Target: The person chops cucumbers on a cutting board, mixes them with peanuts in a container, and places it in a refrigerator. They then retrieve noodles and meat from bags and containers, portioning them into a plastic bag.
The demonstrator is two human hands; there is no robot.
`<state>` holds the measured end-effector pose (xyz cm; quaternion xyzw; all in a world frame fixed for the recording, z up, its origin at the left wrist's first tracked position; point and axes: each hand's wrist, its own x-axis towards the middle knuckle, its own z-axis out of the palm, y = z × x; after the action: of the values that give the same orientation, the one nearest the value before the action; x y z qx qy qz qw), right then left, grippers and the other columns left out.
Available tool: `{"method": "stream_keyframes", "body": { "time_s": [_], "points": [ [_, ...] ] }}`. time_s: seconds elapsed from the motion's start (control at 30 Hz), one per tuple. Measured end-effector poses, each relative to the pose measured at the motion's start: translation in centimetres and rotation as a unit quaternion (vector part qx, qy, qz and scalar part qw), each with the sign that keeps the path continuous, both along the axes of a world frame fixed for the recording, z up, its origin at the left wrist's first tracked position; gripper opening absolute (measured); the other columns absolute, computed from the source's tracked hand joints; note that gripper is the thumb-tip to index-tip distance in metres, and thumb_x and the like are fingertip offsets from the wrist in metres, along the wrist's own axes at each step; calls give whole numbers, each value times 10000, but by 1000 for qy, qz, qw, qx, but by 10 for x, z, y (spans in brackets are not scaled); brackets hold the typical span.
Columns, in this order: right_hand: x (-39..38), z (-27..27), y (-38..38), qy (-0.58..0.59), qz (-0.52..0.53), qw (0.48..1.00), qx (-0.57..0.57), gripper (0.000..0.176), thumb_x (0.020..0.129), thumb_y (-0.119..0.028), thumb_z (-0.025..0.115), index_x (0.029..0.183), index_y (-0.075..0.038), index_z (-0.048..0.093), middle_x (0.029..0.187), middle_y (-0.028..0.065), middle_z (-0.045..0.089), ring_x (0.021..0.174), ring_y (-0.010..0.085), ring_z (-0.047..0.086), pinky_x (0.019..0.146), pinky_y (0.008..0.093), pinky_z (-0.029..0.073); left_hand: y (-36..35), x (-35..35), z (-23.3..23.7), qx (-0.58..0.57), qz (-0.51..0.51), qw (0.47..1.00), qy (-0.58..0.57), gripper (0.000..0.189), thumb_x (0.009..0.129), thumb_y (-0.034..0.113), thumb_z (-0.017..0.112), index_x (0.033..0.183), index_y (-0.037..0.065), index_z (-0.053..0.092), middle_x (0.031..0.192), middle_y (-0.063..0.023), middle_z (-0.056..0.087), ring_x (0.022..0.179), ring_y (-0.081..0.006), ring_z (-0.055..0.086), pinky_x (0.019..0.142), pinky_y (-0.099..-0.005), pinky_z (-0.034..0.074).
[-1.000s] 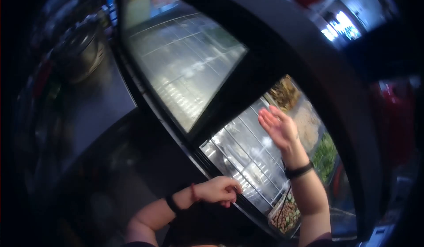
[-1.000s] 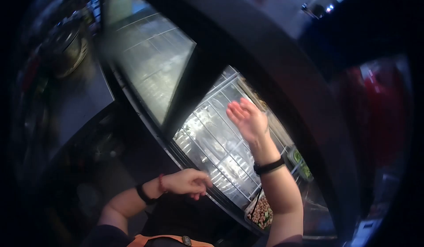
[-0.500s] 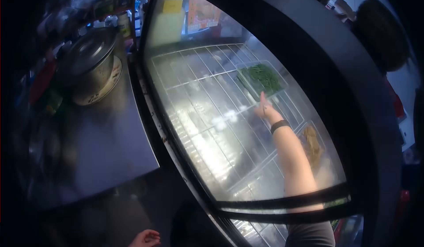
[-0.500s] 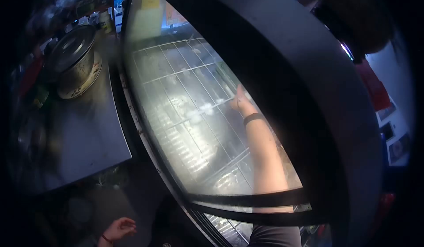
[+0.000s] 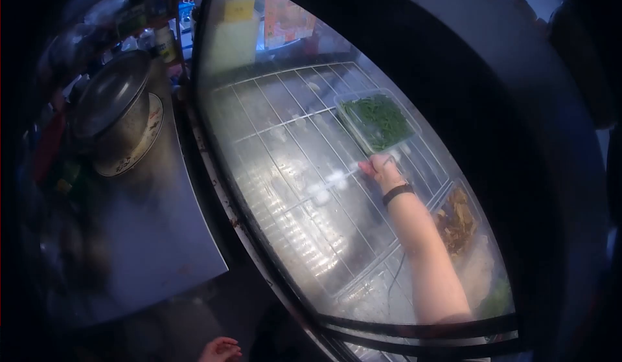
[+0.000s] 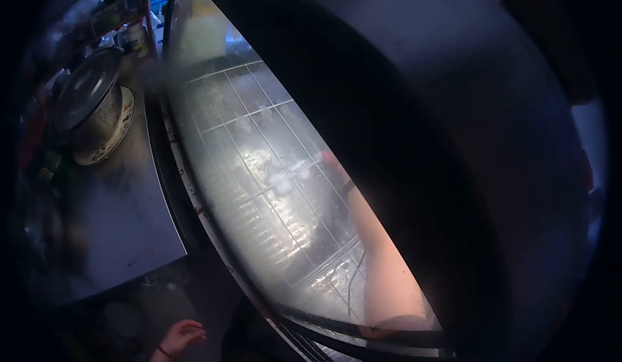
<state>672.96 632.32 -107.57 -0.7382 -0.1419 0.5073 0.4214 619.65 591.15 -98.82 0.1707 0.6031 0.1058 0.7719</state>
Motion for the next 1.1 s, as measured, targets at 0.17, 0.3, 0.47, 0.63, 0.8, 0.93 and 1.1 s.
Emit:
{"method": "stream_keyframes", "body": {
  "time_s": [0.17, 0.3, 0.47, 0.63, 0.8, 0.93, 1.1],
  "points": [
    [-21, 67, 5, 126, -140, 972, 138, 394, 856, -26, 492, 1191, 88, 320, 1047, 345, 472, 815, 415, 623, 669, 437, 595, 11, 23, 5, 43, 58, 997, 8, 226, 857, 64, 595, 1064, -4, 535, 977, -123, 624, 902, -201, 626, 758, -321, 534],
    [0, 17, 6, 64, -116, 988, 84, 223, 849, -6, 490, 1026, 88, 393, 987, 238, 487, 854, 414, 608, 709, 479, 584, 7, 39, 16, 16, 36, 999, -37, 233, 865, 76, 587, 1076, -5, 531, 980, -120, 624, 894, -198, 626, 766, -314, 528],
    [39, 18, -16, 107, -251, 956, 107, 110, 817, 65, 435, 916, 75, 387, 903, 150, 393, 720, 327, 555, 718, 513, 585, 0, 28, 13, -22, -16, 999, -42, 251, 871, 93, 588, 1100, 9, 528, 991, -113, 621, 902, -182, 617, 788, -316, 519],
    [50, 74, -110, 190, -253, 931, 182, 124, 799, 107, 391, 919, 109, 361, 991, 193, 377, 838, 432, 558, 800, 481, 569, -8, 52, 5, 16, 0, 989, -146, 271, 866, 77, 604, 1122, 36, 527, 992, -69, 610, 885, -141, 605, 764, -276, 508],
    [-20, 207, -336, 148, 45, 894, 421, 334, 911, -209, 517, 1199, -40, 529, 1160, 121, 562, 1054, 248, 562, 955, 370, 430, -29, 103, 57, 91, -100, 968, -210, 276, 865, 1, 557, 1137, 23, 514, 1011, -69, 589, 899, -122, 576, 764, -241, 478],
    [-20, 285, -458, 181, -303, 898, 261, 168, 751, 136, 471, 713, -18, 415, 756, 70, 460, 855, 393, 609, 856, 457, 539, -91, 174, 119, 138, -198, 920, -307, 279, 867, 25, 559, 1142, 12, 511, 1038, -90, 586, 939, -151, 582, 809, -273, 488],
    [-40, 346, -642, 119, -307, 911, 249, 224, 741, 131, 461, 657, -51, 361, 696, 39, 443, 774, 299, 634, 816, 507, 545, -166, 255, 203, 85, -215, 910, -344, 441, 879, 159, 577, 1259, 19, 402, 1143, -139, 523, 992, -216, 577, 833, -336, 492]
  ]
}}
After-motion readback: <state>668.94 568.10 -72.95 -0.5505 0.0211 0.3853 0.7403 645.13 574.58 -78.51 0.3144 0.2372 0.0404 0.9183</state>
